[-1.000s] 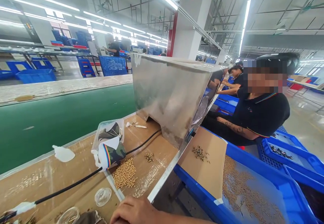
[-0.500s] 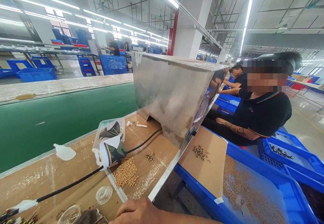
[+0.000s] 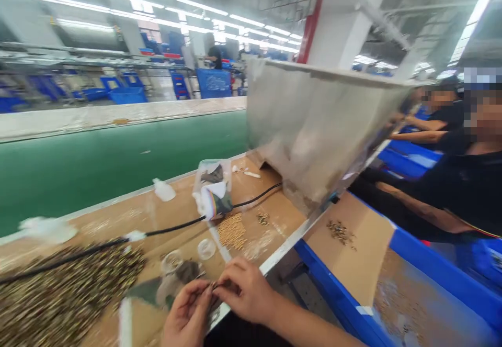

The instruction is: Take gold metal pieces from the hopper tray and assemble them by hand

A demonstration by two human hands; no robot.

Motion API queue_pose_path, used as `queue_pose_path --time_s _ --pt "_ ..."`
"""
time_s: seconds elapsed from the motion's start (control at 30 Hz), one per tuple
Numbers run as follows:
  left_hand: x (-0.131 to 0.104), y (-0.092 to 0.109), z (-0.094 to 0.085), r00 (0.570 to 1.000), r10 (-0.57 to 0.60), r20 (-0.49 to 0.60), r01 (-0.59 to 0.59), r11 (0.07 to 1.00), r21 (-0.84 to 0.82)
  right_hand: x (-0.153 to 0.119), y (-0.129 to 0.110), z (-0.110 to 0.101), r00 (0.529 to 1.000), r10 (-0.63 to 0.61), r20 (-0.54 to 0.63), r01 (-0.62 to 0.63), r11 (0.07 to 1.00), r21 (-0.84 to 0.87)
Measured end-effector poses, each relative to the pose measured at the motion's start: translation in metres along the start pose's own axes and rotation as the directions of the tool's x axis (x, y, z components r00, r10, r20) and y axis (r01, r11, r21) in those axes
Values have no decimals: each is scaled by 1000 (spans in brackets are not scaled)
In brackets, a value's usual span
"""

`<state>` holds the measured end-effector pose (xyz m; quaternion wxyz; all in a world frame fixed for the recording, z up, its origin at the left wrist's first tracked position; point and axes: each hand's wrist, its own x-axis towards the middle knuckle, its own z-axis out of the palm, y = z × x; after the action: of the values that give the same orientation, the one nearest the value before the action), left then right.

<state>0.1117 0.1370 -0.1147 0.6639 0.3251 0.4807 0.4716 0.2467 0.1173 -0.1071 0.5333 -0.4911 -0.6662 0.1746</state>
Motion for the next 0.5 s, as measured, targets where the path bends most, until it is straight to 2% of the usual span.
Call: queue_pose_path --time_s 0.07,0.1,0.27,0.5 --pt "-2 5 1 997 -33 72 31 999 24 0 0 -2 998 12 55 -11 1000 -26" --pt "-3 7 1 996 -3 85 2 1000 8 0 1 -3 997 8 74 -5 999 -34" --pt "-4 11 6 996 18 91 -14 999 -41 -1 11 -2 995 -2 98 3 1000 -10" --pt "-7 13 7 991 7 131 3 997 -75 2 6 -4 994 -63 86 67 997 -43"
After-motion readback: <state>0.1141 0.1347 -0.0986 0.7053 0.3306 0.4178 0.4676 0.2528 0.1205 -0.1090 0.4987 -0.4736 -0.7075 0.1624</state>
